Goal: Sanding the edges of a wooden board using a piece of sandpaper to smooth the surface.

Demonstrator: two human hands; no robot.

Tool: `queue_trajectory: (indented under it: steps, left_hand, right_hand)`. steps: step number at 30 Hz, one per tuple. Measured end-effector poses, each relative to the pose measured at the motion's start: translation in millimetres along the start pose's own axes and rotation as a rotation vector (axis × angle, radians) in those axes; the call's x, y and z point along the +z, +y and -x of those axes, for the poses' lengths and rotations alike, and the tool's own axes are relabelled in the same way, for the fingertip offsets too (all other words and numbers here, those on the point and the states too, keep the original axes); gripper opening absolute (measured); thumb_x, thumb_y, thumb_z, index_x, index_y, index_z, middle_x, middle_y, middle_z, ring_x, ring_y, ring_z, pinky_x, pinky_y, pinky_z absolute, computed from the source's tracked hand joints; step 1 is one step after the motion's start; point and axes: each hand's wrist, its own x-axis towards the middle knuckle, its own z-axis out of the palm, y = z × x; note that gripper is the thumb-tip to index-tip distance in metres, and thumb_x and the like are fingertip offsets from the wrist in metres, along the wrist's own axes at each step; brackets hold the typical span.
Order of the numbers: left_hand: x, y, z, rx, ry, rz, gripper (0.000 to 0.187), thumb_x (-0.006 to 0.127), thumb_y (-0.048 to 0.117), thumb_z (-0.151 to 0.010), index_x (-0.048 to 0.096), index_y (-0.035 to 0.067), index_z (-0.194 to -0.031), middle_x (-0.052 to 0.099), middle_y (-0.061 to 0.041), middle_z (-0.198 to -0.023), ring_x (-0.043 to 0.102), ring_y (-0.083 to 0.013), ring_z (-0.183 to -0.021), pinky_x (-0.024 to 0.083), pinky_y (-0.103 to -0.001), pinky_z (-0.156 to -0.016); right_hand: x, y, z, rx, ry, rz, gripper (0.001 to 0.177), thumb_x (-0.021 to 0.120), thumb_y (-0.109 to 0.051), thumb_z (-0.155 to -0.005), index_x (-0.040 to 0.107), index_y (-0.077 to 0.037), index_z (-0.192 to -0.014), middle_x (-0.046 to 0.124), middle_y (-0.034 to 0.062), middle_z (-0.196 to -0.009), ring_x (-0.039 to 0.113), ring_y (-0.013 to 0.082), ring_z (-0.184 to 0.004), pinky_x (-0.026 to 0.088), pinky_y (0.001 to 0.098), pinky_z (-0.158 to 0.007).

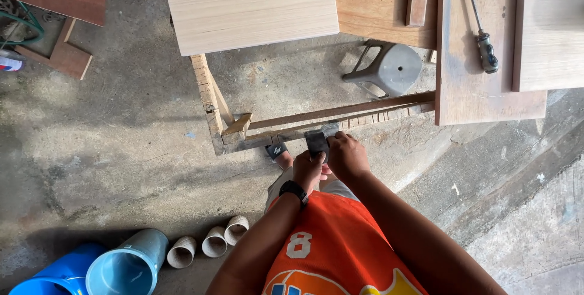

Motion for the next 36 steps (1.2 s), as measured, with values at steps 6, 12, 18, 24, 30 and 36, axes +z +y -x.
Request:
queue_trajectory:
  steps: [6, 12, 18, 24, 30, 36]
  left_hand:
    - [2.4, 0.7, 1.2, -0.014, 0.024, 0.028, 0.029, 0.07, 0.026, -0.1, 0.071, -0.002, -0.105, 0.079, -0.027, -0.087, 0.083, -0.0307, -0.074, 0.07, -0.042, -0.065]
    - [1.6, 2.8, -2.8, -0.011, 0.03, 0.004, 0.032, 0.067, 0.029, -0.104, 0.072, -0.003, -0.104, 0.078, -0.028, -0.085, 0.083, -0.0318, -0.074, 0.071, -0.043, -0.065]
    - [-3.5, -0.2, -1.1, 0.008, 0.005, 0.001, 0.031, 0.071, 0.028, -0.1, 0.072, -0.002, -0.108, 0.078, -0.028, -0.085, 0.083, -0.0316, -0.076, 0.07, -0.043, -0.068]
    - [-5.7, 1.8, 1.9, -0.009, 0.013, -0.036, 0.033, 0.06, 0.027, -0.104, 0.071, -0.003, -0.11, 0.078, -0.029, -0.089, 0.083, -0.0327, -0.078, 0.069, -0.043, -0.07]
    - [-4.4, -3.3, -5.1, -0.008, 0.038, -0.026, 0.031, 0.059, 0.024, -0.103, 0.071, -0.004, -0.111, 0.077, -0.027, -0.085, 0.083, -0.0288, -0.073, 0.069, -0.039, -0.067]
    - [-2.3, -4.0, -6.0, -0.006, 0.044, -0.033, 0.034, 0.072, 0.027, -0.096, 0.073, -0.003, -0.11, 0.077, -0.026, -0.083, 0.083, -0.029, -0.072, 0.07, -0.042, -0.067]
  right_hand:
    - [1.9, 3.0, -12.1, -0.035, 0.084, -0.007, 0.022, 0.058, -0.008, -0.087, 0.077, -0.021, -0.086, 0.066, -0.0013, -0.079, 0.076, 0.0246, -0.076, 0.065, 0.0372, -0.065]
    - [10.3, 0.1, -18.9, -0.056, 0.136, -0.014, 0.024, 0.056, -0.005, -0.087, 0.077, -0.018, -0.085, 0.067, 0.0009, -0.078, 0.076, 0.0259, -0.074, 0.065, 0.0376, -0.062]
    - [-4.5, -4.1, 1.0, 0.0, 0.047, -0.043, 0.023, 0.057, -0.007, -0.088, 0.077, -0.019, -0.087, 0.067, -0.0007, -0.08, 0.076, 0.0251, -0.078, 0.067, 0.0393, -0.065]
    - [19.4, -2.8, -22.0, 0.022, 0.047, -0.093, 0.024, 0.054, -0.006, -0.088, 0.075, -0.017, -0.087, 0.066, 0.0011, -0.082, 0.076, 0.0259, -0.08, 0.068, 0.0419, -0.066]
    - [2.9, -10.5, -23.1, -0.041, 0.091, -0.009, 0.022, 0.058, -0.004, -0.087, 0.076, -0.016, -0.087, 0.068, 0.0004, -0.081, 0.077, 0.0253, -0.08, 0.067, 0.0386, -0.064]
    - [6.4, -4.2, -5.4, -0.007, 0.02, -0.047, 0.018, 0.059, -0.006, -0.087, 0.075, -0.015, -0.089, 0.067, 0.0016, -0.082, 0.076, 0.0256, -0.082, 0.067, 0.0385, -0.067]
